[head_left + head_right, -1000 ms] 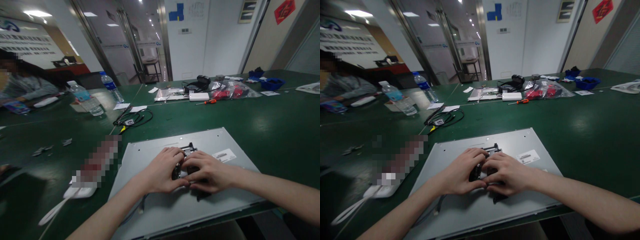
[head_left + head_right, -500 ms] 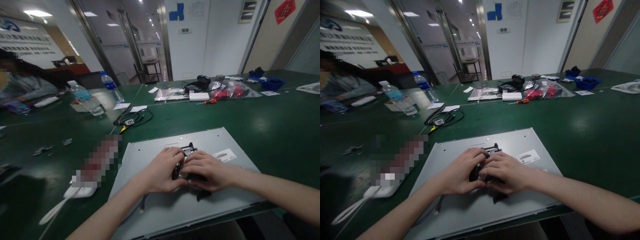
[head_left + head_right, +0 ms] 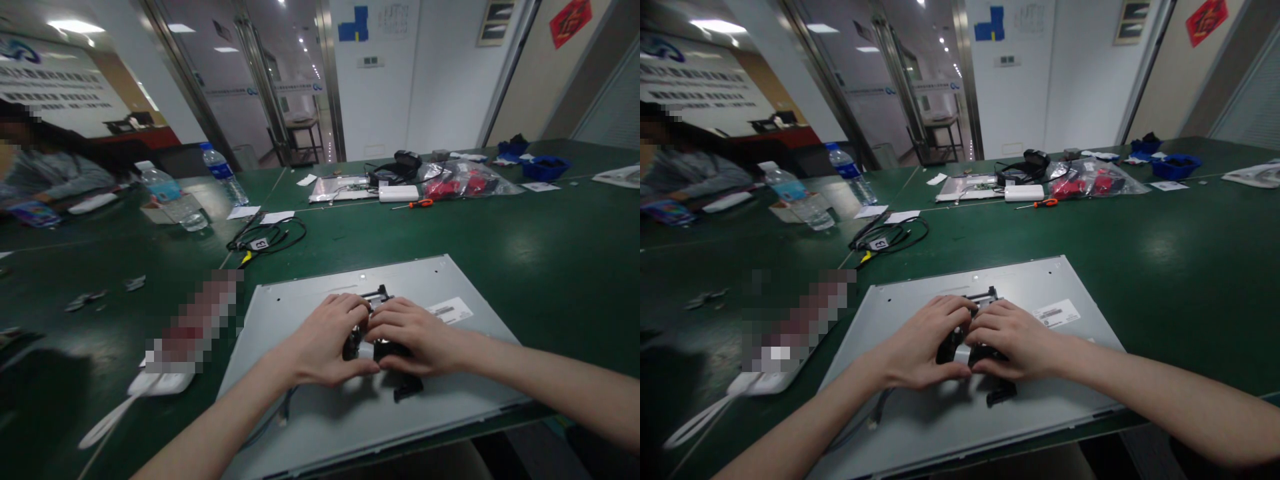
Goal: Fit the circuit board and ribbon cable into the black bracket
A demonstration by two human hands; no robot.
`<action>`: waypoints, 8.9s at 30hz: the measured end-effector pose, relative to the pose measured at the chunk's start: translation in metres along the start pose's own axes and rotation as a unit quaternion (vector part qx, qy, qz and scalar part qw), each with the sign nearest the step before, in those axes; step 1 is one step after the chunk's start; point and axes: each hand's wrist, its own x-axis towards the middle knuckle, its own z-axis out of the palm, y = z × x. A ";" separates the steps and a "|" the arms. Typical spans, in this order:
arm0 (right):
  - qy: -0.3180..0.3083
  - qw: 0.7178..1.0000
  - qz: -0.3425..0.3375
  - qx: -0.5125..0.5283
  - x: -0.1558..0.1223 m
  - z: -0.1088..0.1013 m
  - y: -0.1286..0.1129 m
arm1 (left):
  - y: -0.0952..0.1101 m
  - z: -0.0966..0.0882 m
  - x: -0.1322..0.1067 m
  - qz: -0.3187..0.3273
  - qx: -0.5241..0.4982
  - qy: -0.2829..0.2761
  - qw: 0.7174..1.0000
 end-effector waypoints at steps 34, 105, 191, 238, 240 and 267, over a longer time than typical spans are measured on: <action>-0.006 1.000 0.004 -0.010 0.000 0.002 0.000 | 0.003 0.003 0.001 0.007 -0.001 0.009 1.000; 0.002 1.000 -0.009 -0.013 -0.002 0.006 0.002 | -0.002 0.005 0.001 0.001 -0.002 -0.010 1.000; -0.055 0.998 -0.033 -0.015 -0.002 -0.004 0.000 | 0.001 0.002 0.000 -0.004 -0.008 -0.004 1.000; -0.058 0.995 -0.006 0.086 0.000 -0.012 -0.007 | 0.002 0.003 0.000 -0.011 -0.009 0.001 1.000; -0.016 0.996 -0.001 0.092 0.000 -0.012 -0.007 | 0.003 0.003 0.000 -0.009 -0.008 0.002 1.000; 0.014 0.994 0.106 0.019 -0.002 0.000 -0.002 | 0.000 0.008 0.001 -0.014 -0.004 0.010 1.000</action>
